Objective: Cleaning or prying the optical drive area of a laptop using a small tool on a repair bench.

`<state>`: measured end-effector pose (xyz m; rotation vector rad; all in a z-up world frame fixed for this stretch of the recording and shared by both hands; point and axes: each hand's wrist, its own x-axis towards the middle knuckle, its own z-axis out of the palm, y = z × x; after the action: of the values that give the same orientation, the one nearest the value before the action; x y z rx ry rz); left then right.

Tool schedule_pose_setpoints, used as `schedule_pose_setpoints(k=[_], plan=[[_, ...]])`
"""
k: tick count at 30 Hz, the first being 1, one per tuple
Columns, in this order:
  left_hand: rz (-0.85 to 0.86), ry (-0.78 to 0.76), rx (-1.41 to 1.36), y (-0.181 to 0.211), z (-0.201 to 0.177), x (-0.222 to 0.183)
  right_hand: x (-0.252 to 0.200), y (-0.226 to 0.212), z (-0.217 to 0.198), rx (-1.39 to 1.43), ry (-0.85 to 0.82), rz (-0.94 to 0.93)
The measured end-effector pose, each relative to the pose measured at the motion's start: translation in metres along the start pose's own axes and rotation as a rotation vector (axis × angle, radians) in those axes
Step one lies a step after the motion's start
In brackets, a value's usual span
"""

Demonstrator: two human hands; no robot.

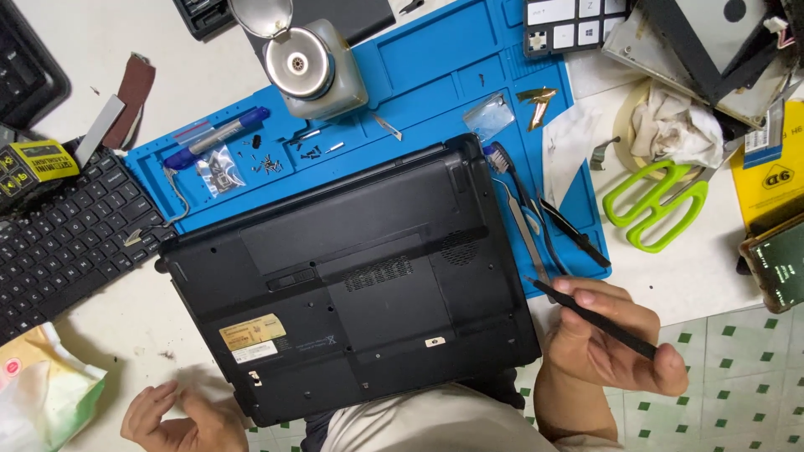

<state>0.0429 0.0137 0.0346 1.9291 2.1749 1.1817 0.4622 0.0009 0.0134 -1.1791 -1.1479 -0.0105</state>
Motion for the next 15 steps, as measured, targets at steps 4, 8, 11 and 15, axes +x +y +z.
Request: schedule_pose_setpoints(k=[4,8,11,15], plan=[[-0.029,-0.022,0.021,0.003,-0.001,0.001,0.001,-0.008,-0.003,0.084,-0.050,0.073],[-0.011,0.013,-0.018,-0.003,0.002,0.001,0.024,-0.009,0.007,0.084,-0.162,0.089],[0.022,-0.043,0.050,-0.004,-0.004,0.003,0.027,-0.002,0.016,0.096,-0.182,0.046],[0.119,-0.176,0.130,-0.012,-0.016,0.006,0.017,0.003,0.019,0.102,-0.105,0.051]])
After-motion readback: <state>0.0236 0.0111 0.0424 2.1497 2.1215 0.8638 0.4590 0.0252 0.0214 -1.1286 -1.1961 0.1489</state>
